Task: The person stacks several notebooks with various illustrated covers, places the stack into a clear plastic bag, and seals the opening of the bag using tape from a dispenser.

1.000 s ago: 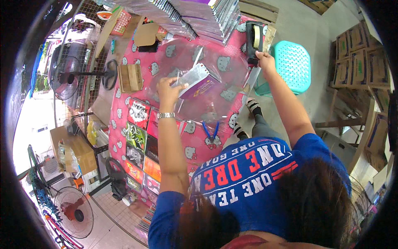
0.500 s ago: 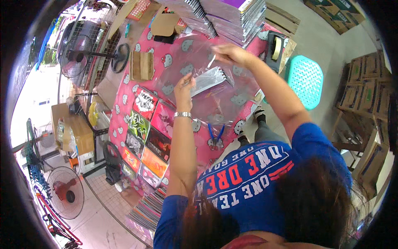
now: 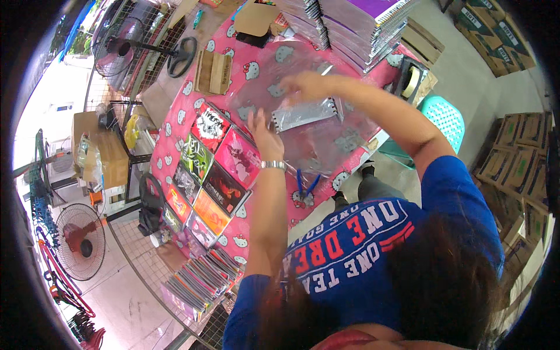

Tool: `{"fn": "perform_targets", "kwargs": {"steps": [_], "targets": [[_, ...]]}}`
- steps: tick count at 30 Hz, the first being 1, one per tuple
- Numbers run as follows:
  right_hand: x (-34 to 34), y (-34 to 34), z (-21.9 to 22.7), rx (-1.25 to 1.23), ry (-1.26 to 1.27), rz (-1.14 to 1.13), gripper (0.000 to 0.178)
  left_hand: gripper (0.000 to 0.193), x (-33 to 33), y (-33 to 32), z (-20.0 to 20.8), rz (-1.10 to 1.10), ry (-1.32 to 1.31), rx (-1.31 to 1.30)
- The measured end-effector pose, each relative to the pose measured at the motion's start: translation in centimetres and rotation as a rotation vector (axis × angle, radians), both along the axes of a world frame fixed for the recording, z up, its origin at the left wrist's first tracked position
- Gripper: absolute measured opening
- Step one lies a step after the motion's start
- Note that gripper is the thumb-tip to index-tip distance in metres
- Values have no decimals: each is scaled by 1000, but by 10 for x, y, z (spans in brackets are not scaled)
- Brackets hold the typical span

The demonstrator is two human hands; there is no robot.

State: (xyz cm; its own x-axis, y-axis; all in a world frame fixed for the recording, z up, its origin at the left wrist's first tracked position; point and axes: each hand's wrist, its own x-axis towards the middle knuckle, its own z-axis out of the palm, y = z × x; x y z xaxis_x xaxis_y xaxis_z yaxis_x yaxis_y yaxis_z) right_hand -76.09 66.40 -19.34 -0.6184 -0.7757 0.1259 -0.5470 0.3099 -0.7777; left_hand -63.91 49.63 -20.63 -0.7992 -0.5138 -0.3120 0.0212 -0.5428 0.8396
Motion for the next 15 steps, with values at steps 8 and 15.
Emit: {"fn": "perform_targets", "kwargs": {"steps": [8,15], "targets": [[105,0,90,-95,95,-64,88,23,145,16,-114,-911,-495,314],[140,79,-3,196,66,-207,89,55,97,-44,-4,-717,6,-482]]}}
